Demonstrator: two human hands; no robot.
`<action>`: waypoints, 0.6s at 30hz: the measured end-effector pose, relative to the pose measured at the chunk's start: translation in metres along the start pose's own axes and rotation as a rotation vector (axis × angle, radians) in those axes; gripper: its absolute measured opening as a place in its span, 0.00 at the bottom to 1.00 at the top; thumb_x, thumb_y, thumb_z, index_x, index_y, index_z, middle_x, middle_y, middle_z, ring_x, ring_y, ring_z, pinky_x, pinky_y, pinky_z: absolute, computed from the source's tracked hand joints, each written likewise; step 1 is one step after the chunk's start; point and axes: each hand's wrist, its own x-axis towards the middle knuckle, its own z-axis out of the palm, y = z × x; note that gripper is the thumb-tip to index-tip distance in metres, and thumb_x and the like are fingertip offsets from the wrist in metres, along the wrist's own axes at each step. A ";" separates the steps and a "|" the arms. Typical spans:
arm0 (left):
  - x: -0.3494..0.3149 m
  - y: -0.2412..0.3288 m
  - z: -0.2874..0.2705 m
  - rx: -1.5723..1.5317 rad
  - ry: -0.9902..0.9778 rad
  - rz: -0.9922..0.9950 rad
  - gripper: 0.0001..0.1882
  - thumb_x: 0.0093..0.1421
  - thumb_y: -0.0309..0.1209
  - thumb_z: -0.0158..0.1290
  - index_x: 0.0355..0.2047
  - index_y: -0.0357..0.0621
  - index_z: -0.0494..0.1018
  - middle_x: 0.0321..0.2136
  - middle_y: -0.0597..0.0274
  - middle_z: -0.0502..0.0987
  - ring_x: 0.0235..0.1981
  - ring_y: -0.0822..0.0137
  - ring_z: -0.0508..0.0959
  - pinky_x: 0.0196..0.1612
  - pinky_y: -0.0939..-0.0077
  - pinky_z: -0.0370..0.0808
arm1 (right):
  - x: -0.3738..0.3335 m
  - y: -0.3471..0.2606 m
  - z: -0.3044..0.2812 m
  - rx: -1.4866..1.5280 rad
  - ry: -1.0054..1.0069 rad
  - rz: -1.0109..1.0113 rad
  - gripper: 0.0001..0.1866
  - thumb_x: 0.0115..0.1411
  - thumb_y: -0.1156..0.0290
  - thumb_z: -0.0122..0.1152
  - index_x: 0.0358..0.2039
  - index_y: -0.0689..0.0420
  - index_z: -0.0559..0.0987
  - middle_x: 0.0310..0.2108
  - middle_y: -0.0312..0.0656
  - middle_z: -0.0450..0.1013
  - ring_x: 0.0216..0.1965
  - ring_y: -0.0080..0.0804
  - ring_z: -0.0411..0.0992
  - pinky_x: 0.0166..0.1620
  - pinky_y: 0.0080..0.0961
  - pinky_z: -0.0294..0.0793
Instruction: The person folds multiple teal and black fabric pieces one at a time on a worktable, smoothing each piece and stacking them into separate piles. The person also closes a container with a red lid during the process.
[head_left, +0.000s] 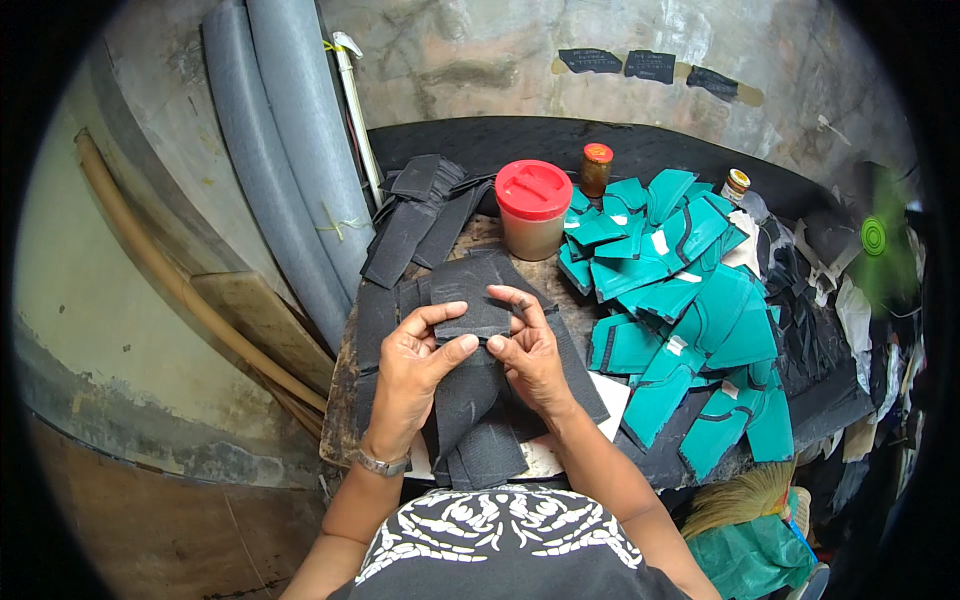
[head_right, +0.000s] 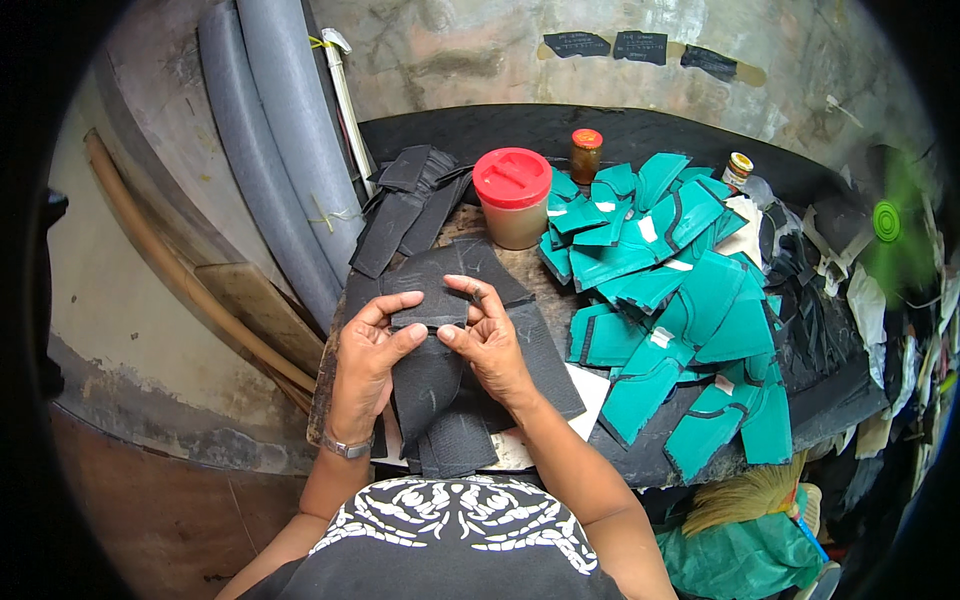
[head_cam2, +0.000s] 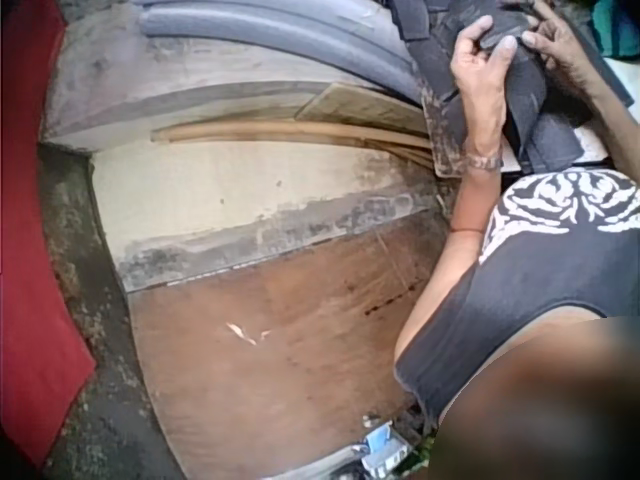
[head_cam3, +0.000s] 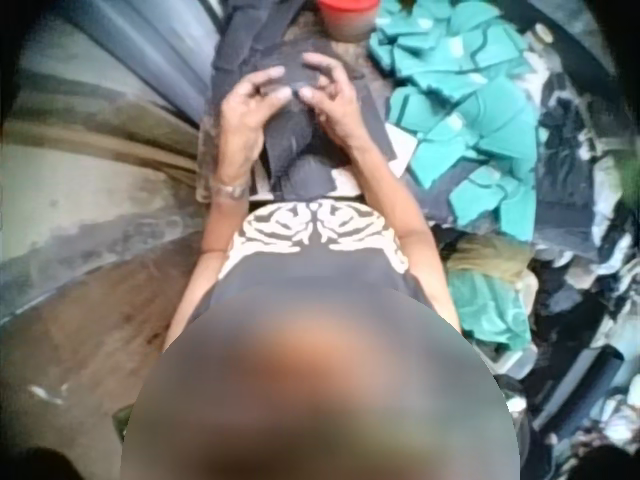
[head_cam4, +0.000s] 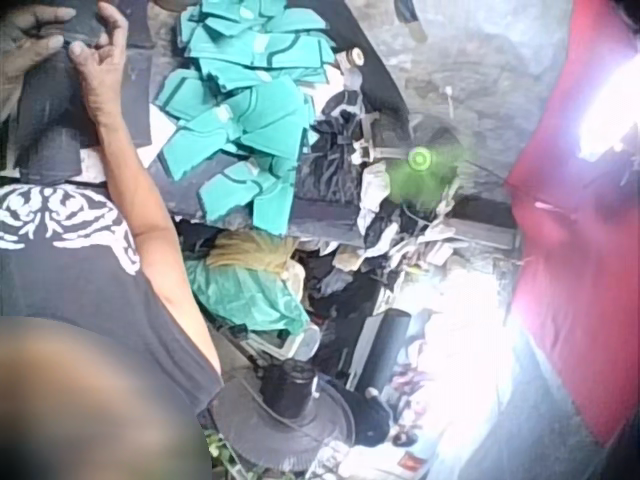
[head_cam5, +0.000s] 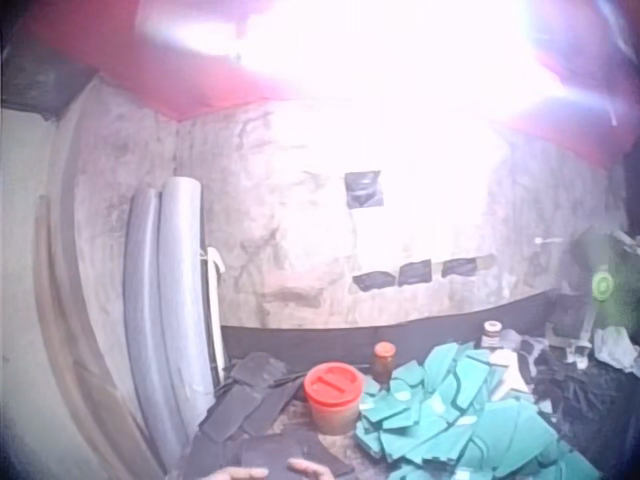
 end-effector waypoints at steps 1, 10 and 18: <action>0.000 -0.002 0.000 -0.034 0.004 -0.013 0.22 0.56 0.18 0.61 0.51 0.30 0.70 0.42 0.57 0.77 0.42 0.74 0.77 0.49 0.82 0.76 | 0.000 0.001 0.001 -0.039 0.022 -0.011 0.35 0.56 0.77 0.68 0.62 0.60 0.61 0.54 0.40 0.65 0.46 0.18 0.70 0.47 0.13 0.72; 0.003 -0.006 -0.006 -0.075 -0.028 -0.055 0.23 0.56 0.16 0.59 0.52 0.29 0.69 0.43 0.54 0.77 0.43 0.71 0.78 0.50 0.79 0.76 | -0.002 0.001 0.002 -0.093 -0.027 -0.035 0.36 0.57 0.80 0.66 0.64 0.59 0.60 0.54 0.41 0.65 0.50 0.22 0.69 0.51 0.18 0.72; 0.003 -0.007 -0.006 -0.068 -0.029 -0.059 0.28 0.52 0.17 0.58 0.55 0.34 0.67 0.46 0.56 0.75 0.46 0.70 0.77 0.53 0.76 0.73 | -0.002 0.003 0.002 -0.156 -0.055 -0.056 0.37 0.56 0.81 0.65 0.64 0.58 0.59 0.56 0.42 0.63 0.53 0.25 0.68 0.52 0.21 0.72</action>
